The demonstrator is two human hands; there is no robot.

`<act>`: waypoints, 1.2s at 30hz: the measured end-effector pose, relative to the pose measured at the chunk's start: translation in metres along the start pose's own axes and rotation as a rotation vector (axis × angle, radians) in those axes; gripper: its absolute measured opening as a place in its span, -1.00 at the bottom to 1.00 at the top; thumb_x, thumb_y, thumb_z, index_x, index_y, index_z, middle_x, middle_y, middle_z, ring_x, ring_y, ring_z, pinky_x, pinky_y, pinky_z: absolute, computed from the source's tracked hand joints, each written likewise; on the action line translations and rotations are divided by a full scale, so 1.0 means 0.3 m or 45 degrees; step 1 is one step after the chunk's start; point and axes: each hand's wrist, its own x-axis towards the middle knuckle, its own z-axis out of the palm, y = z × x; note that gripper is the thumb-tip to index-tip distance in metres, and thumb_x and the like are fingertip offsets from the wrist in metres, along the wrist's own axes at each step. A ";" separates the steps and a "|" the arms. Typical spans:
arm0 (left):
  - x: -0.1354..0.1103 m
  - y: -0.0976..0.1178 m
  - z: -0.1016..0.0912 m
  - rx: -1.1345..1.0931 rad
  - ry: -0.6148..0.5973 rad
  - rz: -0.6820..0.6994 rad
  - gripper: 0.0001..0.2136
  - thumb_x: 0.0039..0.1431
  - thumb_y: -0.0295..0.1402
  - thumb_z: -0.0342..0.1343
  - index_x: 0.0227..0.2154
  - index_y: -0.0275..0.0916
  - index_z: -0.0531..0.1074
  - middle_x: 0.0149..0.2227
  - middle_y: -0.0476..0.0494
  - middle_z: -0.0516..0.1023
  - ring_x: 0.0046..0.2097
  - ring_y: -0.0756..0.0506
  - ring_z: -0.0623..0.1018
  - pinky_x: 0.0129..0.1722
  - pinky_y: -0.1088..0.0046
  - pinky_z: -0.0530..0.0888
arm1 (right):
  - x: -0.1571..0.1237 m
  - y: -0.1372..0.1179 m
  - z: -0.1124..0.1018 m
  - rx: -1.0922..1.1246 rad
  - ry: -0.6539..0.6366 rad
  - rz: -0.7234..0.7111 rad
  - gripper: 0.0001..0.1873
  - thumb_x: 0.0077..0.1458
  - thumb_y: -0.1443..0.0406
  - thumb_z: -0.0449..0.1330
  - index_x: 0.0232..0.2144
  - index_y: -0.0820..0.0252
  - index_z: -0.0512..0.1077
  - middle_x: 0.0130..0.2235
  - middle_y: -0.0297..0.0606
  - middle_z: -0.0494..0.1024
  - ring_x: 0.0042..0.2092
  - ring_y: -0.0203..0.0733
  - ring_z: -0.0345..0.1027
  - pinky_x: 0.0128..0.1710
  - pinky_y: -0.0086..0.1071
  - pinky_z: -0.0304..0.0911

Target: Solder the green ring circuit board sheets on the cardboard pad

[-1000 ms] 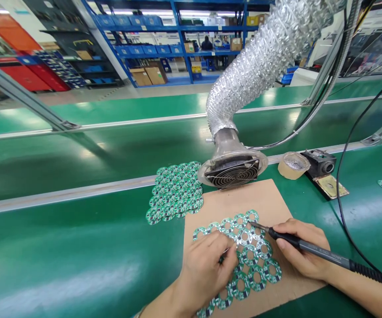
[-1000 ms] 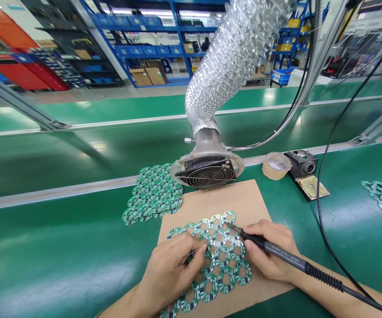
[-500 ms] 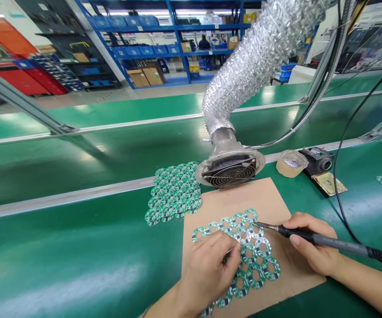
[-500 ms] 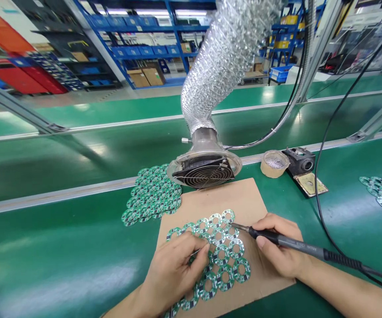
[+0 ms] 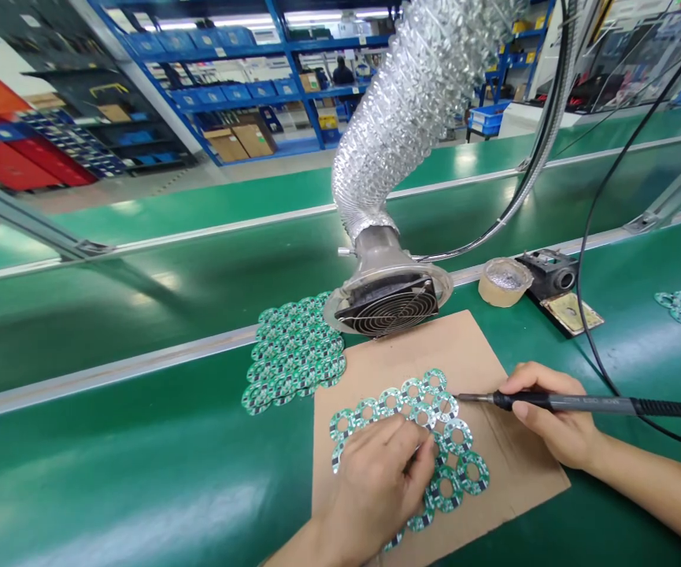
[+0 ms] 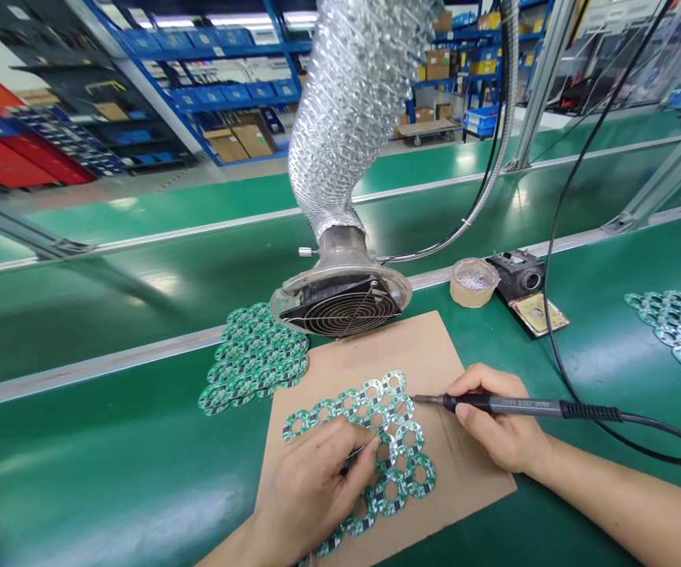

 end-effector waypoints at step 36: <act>-0.014 0.004 0.029 0.011 -0.021 0.014 -0.79 0.23 -0.45 -0.04 -0.51 -0.24 0.37 -0.57 0.01 0.37 -0.52 0.04 0.38 -0.52 0.49 0.30 | 0.004 -0.019 0.008 0.033 -0.015 0.012 -0.90 0.06 0.29 0.10 -0.37 0.18 0.40 -0.53 -0.34 0.37 -0.52 -0.28 0.18 -0.53 -0.38 0.07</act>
